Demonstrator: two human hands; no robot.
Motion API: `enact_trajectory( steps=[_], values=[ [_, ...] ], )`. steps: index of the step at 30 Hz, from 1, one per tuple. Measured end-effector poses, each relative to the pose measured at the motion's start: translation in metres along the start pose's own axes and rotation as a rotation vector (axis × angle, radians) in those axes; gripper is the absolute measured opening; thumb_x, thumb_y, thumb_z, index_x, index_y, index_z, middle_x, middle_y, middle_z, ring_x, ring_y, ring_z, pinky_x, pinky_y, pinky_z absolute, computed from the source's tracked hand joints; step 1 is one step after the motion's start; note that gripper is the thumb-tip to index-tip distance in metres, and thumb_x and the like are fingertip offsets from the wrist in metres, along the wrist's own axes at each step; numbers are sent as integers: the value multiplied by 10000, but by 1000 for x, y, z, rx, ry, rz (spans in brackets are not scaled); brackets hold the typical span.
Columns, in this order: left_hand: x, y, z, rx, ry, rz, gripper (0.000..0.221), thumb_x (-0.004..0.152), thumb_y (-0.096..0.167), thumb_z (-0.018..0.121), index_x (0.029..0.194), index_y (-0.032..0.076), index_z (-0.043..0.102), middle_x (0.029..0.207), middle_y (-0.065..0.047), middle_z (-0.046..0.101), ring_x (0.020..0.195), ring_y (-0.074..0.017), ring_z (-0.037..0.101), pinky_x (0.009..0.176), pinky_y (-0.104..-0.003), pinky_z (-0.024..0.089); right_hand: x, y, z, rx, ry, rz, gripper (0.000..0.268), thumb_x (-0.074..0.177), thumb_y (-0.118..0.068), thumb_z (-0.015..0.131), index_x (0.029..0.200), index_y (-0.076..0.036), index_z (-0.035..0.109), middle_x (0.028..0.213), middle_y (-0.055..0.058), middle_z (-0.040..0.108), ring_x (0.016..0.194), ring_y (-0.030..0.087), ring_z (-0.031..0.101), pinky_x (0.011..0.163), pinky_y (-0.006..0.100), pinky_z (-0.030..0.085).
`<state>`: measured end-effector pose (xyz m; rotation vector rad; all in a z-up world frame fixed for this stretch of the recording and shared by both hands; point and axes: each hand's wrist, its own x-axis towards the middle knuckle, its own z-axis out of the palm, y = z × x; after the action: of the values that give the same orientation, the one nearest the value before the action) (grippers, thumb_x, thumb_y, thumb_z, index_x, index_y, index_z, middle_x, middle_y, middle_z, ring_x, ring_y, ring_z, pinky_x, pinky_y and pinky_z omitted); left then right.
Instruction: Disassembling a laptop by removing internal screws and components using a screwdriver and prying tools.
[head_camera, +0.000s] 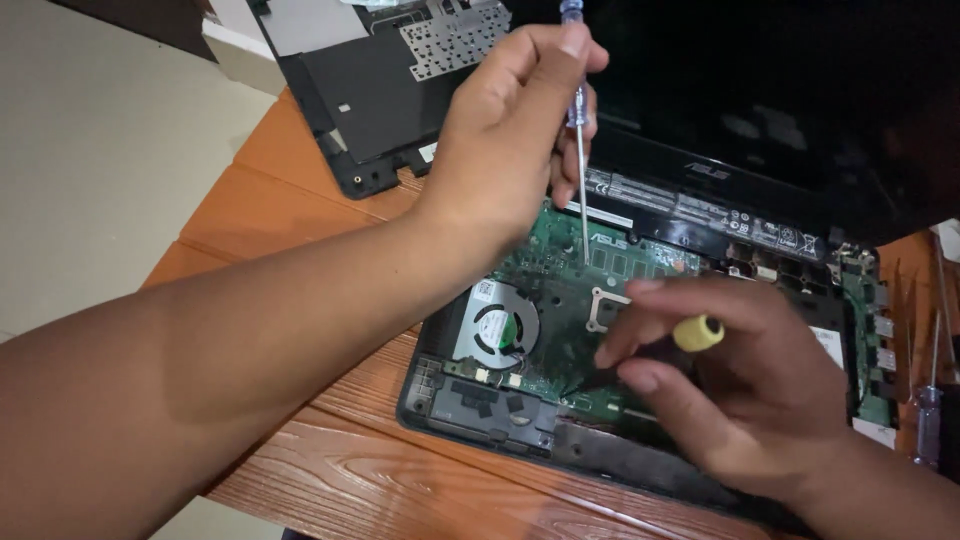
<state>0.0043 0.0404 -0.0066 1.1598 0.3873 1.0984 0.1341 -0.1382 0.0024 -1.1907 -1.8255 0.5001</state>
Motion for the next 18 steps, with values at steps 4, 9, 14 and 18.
enact_trajectory(
  steps=[4,9,14,18],
  values=[
    [-1,0,2,5,-22,-15,370,950,427,527,1064,82,598,752,-68,565,468,-142,506,386,-270,416,-4,1,0,-9,-35,20,417,939,-143,654,1324,-58,515,903,87,765,815,168,819,779,308,689],
    [-2,1,2,28,-31,0,371,951,433,525,1055,86,607,729,-55,562,471,-121,512,379,-254,441,-3,-2,1,-42,-24,9,415,934,-144,657,1310,-38,515,907,87,759,813,154,817,784,294,685],
    [-3,0,1,62,-61,13,381,959,445,508,1069,93,603,746,-49,571,479,-122,519,399,-252,451,-9,1,-5,-63,-73,87,352,898,-175,677,1218,-52,597,904,66,798,826,169,834,1084,380,587],
    [-2,-1,1,44,-43,-1,384,945,443,525,1052,85,613,745,-59,567,480,-113,516,383,-241,433,-20,7,-12,-237,-172,-35,568,905,-190,763,1410,-209,503,1044,5,779,977,151,794,874,299,636]
  ],
)
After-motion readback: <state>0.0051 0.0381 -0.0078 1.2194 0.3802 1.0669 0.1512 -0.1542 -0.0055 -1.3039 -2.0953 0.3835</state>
